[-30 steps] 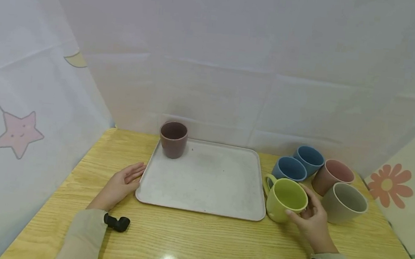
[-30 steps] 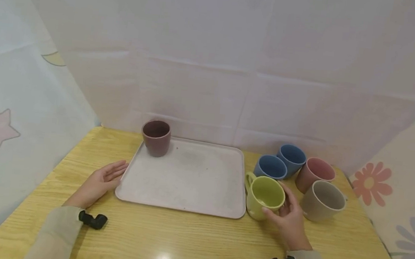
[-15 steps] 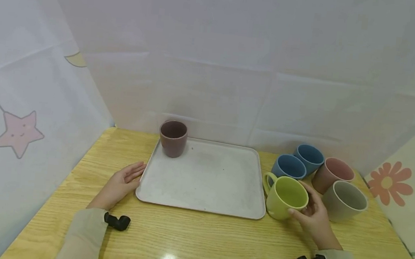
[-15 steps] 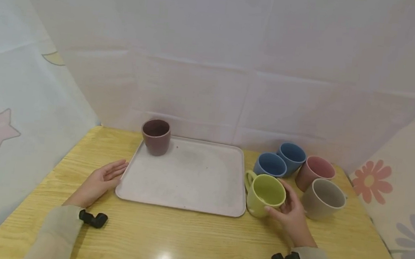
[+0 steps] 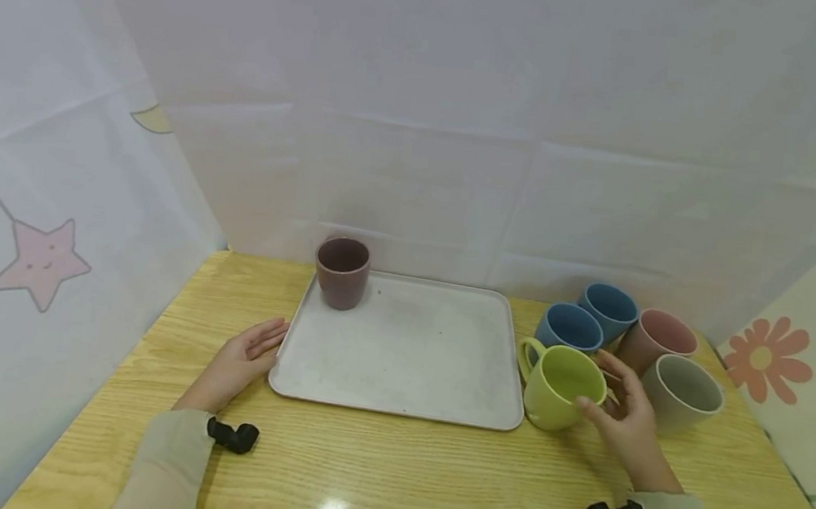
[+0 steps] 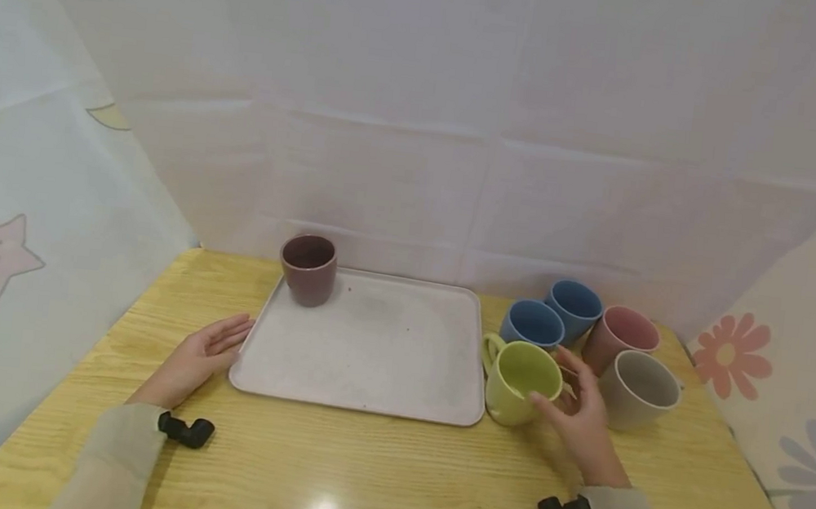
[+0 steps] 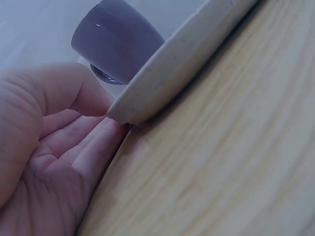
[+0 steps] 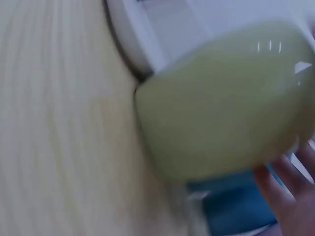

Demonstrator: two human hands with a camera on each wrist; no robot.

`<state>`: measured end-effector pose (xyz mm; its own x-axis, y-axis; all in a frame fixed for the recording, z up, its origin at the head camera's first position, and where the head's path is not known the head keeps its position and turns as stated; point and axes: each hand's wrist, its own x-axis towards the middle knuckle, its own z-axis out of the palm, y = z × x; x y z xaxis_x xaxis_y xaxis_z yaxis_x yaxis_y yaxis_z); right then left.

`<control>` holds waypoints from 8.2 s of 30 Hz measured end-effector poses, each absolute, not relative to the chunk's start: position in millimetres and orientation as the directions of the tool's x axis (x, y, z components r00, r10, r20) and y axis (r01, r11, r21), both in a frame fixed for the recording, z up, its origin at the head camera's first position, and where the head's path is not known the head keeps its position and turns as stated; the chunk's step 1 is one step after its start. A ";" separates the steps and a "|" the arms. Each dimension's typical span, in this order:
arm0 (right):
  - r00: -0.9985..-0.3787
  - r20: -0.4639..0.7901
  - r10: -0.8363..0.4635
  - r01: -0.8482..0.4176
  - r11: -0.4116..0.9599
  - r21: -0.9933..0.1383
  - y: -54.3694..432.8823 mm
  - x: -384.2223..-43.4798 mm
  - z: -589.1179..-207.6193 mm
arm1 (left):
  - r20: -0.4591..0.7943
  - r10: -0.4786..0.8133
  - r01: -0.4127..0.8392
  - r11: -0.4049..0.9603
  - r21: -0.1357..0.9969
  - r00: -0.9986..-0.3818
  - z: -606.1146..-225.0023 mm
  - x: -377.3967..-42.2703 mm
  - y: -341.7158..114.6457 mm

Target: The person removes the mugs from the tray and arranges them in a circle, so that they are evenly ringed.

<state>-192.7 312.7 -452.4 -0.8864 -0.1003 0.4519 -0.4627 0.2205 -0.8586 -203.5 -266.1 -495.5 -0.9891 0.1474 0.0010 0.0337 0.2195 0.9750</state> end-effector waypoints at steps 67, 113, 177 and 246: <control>-0.952 0.194 -0.236 -0.269 0.351 -0.897 -41.5 -330.2 -431.1 | 0.031 0.196 0.064 0.161 0.985 -0.980 -498.2 -201.4 -270.4; -0.925 0.352 -0.143 -0.377 0.225 -0.898 3.2 -292.9 -460.8 | 0.030 0.192 0.062 0.163 0.985 -0.981 -496.1 -202.0 -268.5; -0.786 0.487 0.381 -0.589 -0.225 -0.776 287.8 -114.8 -376.9 | 0.038 0.193 0.072 0.171 0.983 -0.981 -498.8 -201.7 -271.3; -0.956 0.058 0.287 0.101 0.510 -0.854 345.1 -138.5 -440.5 | 0.031 0.187 0.066 0.183 0.981 -0.982 -495.8 -202.4 -270.8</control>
<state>-138.5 345.1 -440.5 -0.9563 0.2865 0.0581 0.1008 0.5099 -0.8543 -202.4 -270.8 -495.8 -0.9819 0.1868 0.0315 0.0663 0.1829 0.9809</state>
